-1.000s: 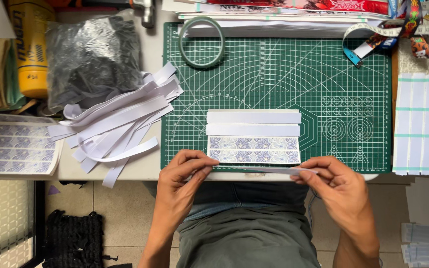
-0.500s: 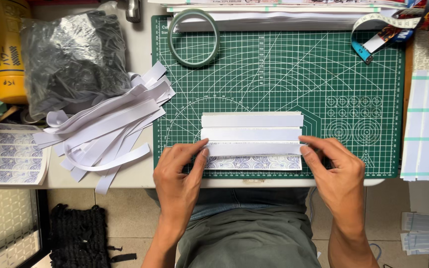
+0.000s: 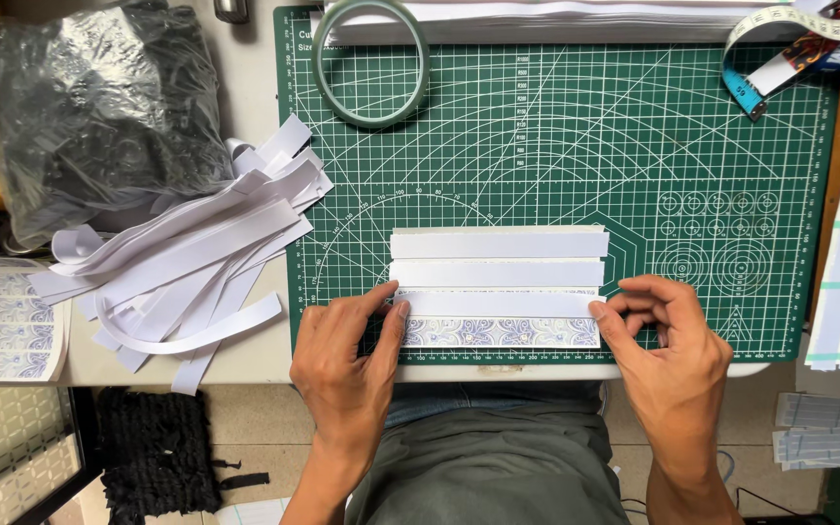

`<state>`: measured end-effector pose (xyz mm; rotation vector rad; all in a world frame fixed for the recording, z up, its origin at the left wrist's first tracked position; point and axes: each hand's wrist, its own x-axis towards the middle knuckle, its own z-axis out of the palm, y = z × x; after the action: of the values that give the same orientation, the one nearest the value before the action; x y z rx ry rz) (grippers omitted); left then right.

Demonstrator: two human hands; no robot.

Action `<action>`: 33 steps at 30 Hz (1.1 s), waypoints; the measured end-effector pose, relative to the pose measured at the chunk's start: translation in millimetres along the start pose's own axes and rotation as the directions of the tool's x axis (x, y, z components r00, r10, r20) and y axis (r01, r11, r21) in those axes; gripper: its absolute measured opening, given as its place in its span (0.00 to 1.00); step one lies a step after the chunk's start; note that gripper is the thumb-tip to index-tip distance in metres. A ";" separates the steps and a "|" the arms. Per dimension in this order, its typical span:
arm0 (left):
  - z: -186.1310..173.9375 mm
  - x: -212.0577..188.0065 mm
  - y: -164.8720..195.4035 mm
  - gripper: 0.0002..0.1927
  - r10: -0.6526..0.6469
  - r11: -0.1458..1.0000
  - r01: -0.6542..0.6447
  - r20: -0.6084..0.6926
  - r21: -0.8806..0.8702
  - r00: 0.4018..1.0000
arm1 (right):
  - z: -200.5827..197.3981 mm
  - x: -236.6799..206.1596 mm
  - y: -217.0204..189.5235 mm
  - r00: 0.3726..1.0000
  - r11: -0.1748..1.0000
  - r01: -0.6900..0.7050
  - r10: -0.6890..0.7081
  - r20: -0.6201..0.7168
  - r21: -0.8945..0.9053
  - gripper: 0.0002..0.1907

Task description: The person arranges white paper strips in rows on a small taped base on a cutting mat, then applies strips of green masking tape across them to hold the rows together. They press the assembly flat, flip it over, add a printed sheet, stack more strips, and tape across the stack again.

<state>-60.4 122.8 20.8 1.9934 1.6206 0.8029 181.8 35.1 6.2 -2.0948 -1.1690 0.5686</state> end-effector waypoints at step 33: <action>5.0 -5.7 -6.7 0.11 -0.016 1.000 0.016 -0.004 0.014 1.000 | 2.3 -3.4 2.1 0.997 0.992 0.059 -0.064 -0.040 -0.109 0.22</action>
<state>-62.6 118.7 11.9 1.9874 1.6466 0.7913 179.8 32.2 3.3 -2.1426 -1.2596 0.4378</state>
